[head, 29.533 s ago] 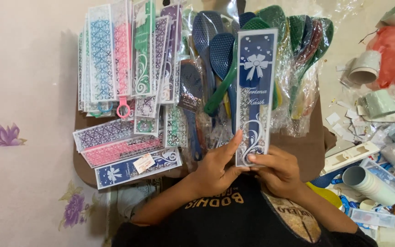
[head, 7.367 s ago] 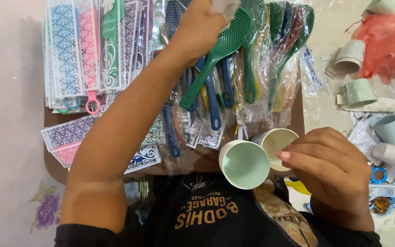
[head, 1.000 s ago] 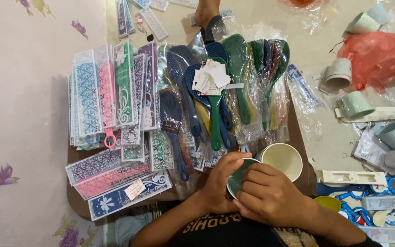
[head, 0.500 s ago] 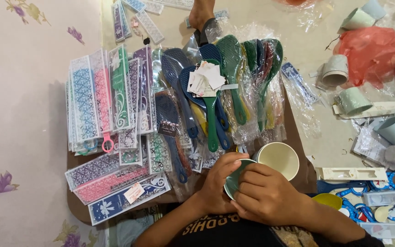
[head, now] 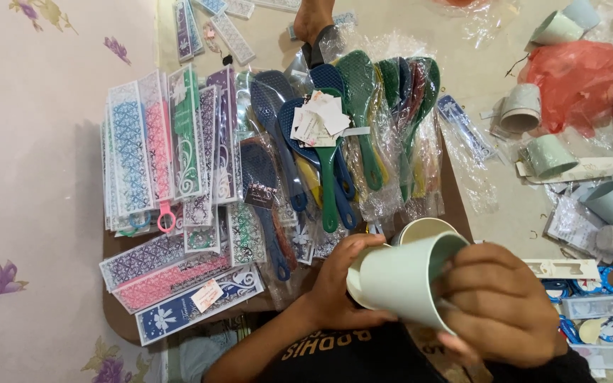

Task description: Sorting and stacking paper cups and plastic spoons for packaging in a gift shop setting.

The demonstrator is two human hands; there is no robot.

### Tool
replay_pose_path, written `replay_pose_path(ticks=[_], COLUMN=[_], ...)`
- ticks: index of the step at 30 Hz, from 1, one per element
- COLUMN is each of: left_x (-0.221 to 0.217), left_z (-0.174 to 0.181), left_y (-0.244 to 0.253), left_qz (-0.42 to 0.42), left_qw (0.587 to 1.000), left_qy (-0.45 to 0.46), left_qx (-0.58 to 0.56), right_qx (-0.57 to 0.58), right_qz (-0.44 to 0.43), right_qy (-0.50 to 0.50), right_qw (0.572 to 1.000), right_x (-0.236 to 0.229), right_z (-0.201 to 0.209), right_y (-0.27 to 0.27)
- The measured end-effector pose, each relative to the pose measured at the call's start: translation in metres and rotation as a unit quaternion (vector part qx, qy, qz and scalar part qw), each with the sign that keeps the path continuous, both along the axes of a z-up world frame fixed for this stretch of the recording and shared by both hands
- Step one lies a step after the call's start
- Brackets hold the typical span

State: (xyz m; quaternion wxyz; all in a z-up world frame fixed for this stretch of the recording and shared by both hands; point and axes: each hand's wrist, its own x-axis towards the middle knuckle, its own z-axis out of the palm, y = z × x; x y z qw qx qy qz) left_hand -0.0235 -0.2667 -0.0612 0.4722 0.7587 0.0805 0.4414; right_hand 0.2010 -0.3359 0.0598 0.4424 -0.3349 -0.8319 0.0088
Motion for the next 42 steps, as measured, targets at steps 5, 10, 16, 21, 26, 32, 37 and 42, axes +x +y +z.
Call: replay_pose_path(ticks=[5, 10, 16, 21, 26, 32, 37, 42], left_x=[-0.002, -0.010, -0.011, -0.009, -0.010, -0.009, -0.007, -0.006], left_z=[0.010, 0.024, 0.011, 0.000, 0.018, 0.023, 0.022, 0.021], left_y=[-0.004, 0.001, 0.000, -0.003, -0.002, -0.001, 0.000, 0.000], left_qz=[0.083, 0.128, 0.131, 0.213, 0.217, 0.200, 0.194, 0.153], left_qw=[0.993, 0.984, 0.985, 0.973, 0.972, 0.976, 0.978, 0.986], left_qy=[0.029, 0.044, -0.020, 0.056, 0.068, 0.066, 0.051, 0.033], left_qx=[0.073, 0.116, 0.108, 0.063, 0.056, 0.060, 0.060, 0.055], right_qx=[-0.040, -0.002, 0.013, -0.120, -0.172, -0.208, -0.213, -0.241], right_qz=[0.027, 0.088, 0.021, -0.173, -0.060, -0.040, -0.003, -0.034], right_qy=[-0.014, -0.039, -0.040, 0.082, 0.330, 0.440, 0.460, 0.352], right_qw=[0.999, 0.995, 0.999, 0.974, 0.926, 0.873, 0.862, 0.904], right_x=[-0.017, -0.027, -0.018, -0.016, -0.023, -0.030, -0.030, -0.028], right_z=[0.013, 0.012, 0.004, -0.011, -0.029, -0.030, -0.020, -0.006], right_y=[0.015, 0.026, 0.006, 0.001, 0.015, 0.014, 0.019, 0.019])
